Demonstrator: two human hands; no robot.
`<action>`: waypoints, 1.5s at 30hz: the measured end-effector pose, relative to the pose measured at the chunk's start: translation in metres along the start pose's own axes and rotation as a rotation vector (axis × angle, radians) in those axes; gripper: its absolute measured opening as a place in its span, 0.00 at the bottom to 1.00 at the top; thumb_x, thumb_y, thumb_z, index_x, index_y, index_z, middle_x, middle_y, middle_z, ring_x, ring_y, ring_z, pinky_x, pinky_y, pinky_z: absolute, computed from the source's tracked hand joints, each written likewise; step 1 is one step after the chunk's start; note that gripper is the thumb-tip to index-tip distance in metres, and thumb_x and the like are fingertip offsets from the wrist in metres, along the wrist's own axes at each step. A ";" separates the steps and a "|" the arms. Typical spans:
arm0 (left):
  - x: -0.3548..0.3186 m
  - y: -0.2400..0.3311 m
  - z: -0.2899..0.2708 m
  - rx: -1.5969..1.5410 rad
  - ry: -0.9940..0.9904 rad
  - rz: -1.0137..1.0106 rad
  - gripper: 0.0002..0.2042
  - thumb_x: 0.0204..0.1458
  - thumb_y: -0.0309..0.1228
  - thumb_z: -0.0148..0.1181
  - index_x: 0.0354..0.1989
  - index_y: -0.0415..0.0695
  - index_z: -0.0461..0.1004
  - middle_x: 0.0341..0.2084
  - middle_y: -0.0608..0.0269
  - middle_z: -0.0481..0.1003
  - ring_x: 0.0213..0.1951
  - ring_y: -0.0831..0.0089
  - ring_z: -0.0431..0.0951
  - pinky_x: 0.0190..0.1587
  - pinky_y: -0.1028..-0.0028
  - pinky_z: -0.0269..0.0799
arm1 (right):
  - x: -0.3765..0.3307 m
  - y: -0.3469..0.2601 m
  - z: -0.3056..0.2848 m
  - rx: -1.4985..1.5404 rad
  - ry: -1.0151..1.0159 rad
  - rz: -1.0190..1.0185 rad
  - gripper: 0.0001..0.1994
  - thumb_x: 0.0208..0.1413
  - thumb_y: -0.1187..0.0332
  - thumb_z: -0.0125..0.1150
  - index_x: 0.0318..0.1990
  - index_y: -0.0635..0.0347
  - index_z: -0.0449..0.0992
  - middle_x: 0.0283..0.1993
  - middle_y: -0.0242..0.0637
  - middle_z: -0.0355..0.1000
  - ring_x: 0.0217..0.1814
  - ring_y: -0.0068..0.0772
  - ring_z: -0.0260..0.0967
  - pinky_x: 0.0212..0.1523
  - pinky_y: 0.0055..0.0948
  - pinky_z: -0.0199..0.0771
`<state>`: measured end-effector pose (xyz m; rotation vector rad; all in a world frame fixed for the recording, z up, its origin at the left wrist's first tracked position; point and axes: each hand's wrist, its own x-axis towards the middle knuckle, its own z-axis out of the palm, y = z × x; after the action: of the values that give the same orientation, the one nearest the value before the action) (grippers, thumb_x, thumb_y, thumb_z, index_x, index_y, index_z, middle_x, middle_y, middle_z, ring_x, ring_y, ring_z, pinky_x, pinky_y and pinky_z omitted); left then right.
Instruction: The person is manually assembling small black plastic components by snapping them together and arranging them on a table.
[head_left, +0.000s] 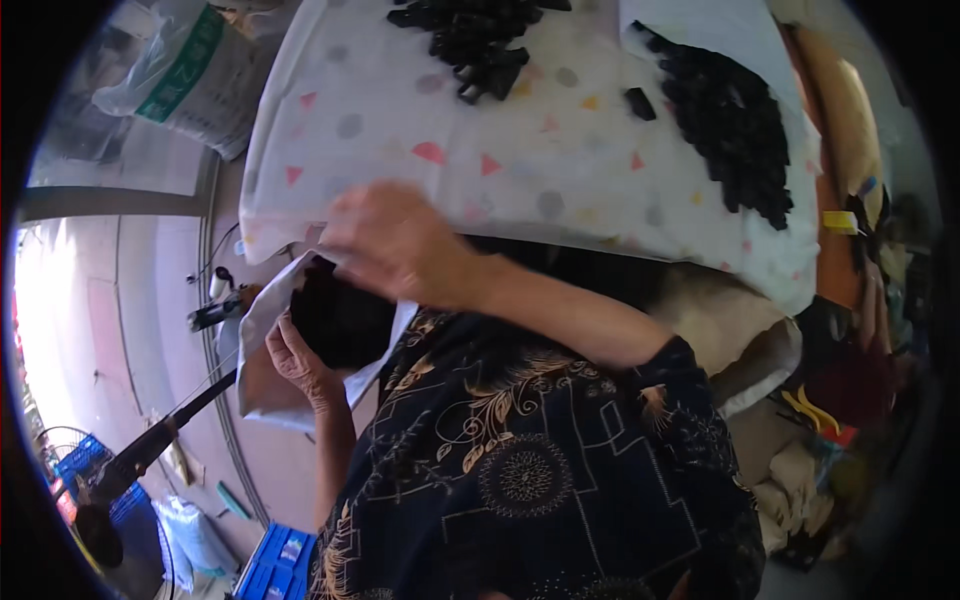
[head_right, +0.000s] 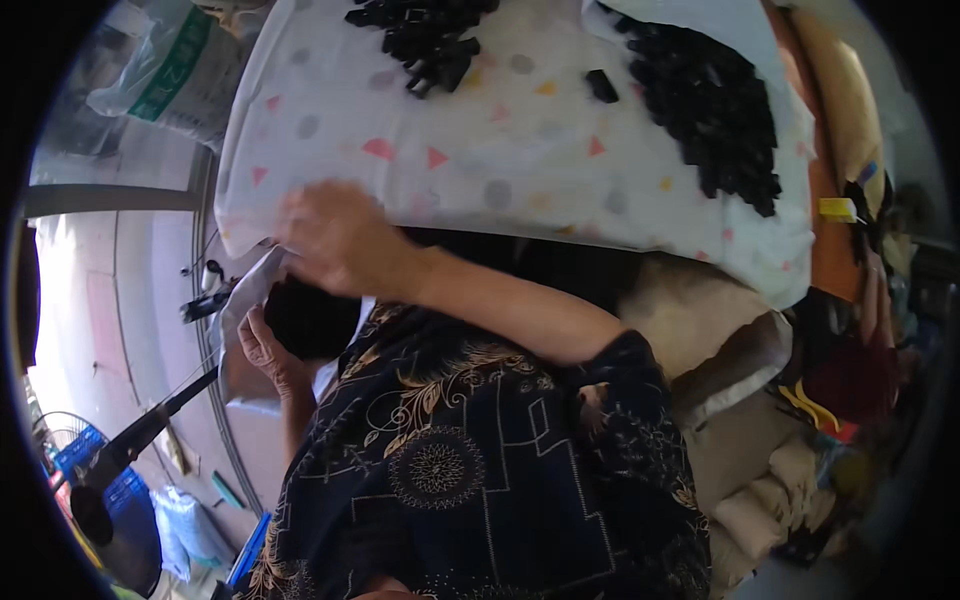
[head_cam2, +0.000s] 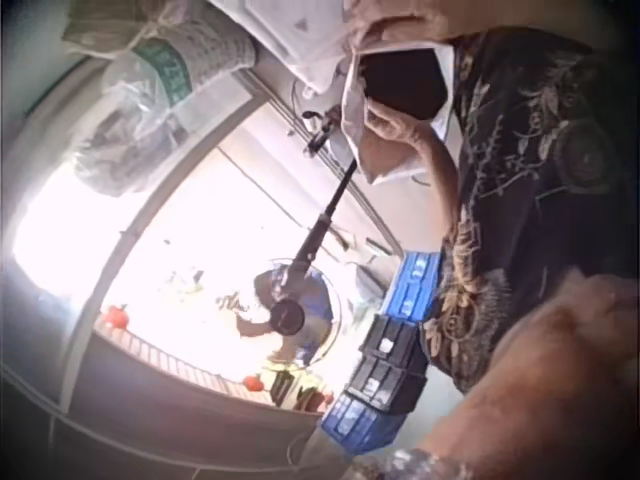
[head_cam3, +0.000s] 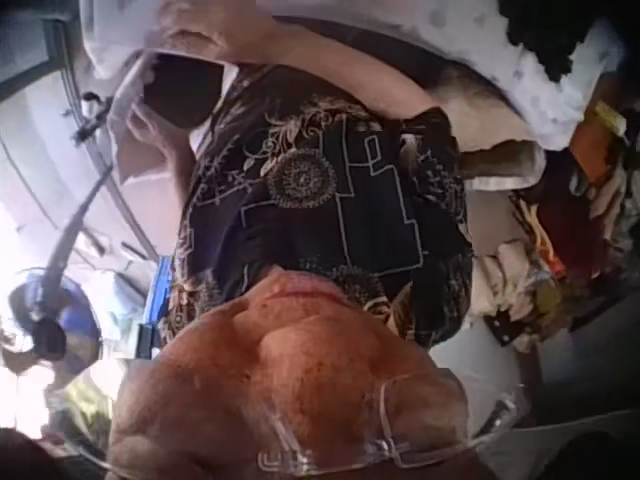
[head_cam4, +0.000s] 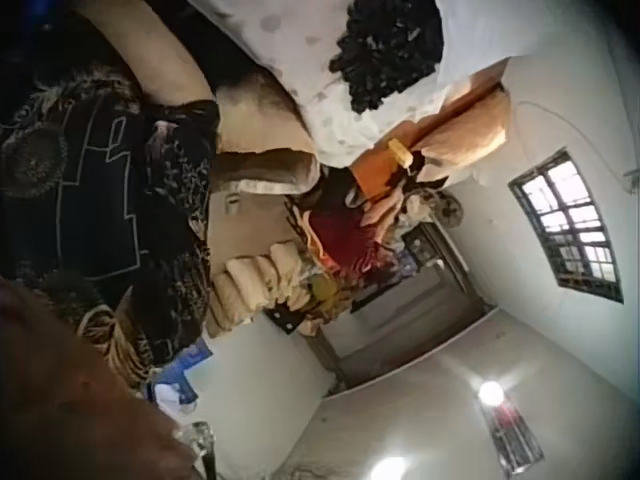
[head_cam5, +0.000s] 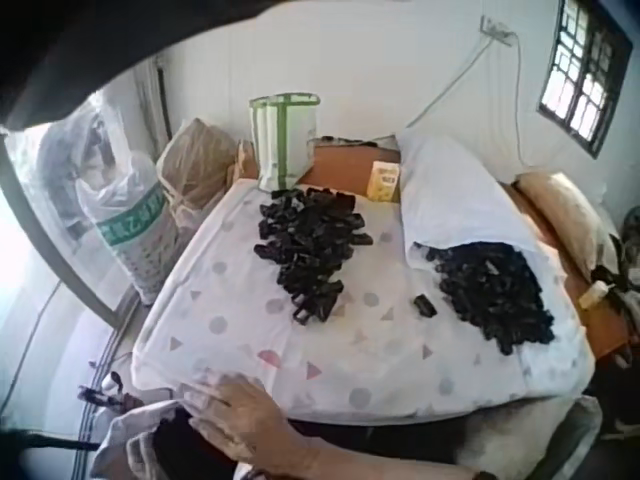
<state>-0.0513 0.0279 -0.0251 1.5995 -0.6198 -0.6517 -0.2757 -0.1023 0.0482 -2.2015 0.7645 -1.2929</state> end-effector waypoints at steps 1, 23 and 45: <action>-0.002 0.009 0.015 0.056 -0.038 0.055 0.10 0.66 0.31 0.53 0.44 0.37 0.75 0.39 0.62 0.77 0.43 0.76 0.74 0.52 0.74 0.71 | -0.002 0.015 -0.037 -0.165 0.128 -0.050 0.16 0.48 0.68 0.71 0.46 0.55 0.79 0.51 0.45 0.72 0.57 0.50 0.69 0.58 0.45 0.68; 0.023 0.113 0.060 0.000 -0.227 0.615 0.01 0.63 0.20 0.53 0.39 0.36 0.71 0.33 0.59 0.77 0.31 0.76 0.76 0.37 0.76 0.76 | -0.031 -0.002 0.026 -0.048 -0.459 -0.231 0.13 0.61 0.69 0.56 0.53 0.55 0.77 0.48 0.44 0.75 0.49 0.44 0.76 0.48 0.38 0.80; 0.033 0.118 0.339 0.913 -0.686 1.217 0.13 0.46 0.38 0.70 0.37 0.46 0.76 0.31 0.67 0.74 0.41 0.65 0.73 0.46 0.61 0.60 | -0.093 0.104 -0.314 -1.366 -0.020 0.661 0.13 0.59 0.58 0.65 0.43 0.58 0.79 0.40 0.38 0.72 0.42 0.44 0.73 0.42 0.40 0.75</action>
<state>-0.2743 -0.2432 0.0554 1.3440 -2.3879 0.1028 -0.6157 -0.1528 0.0629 -2.3166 2.6132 -0.3261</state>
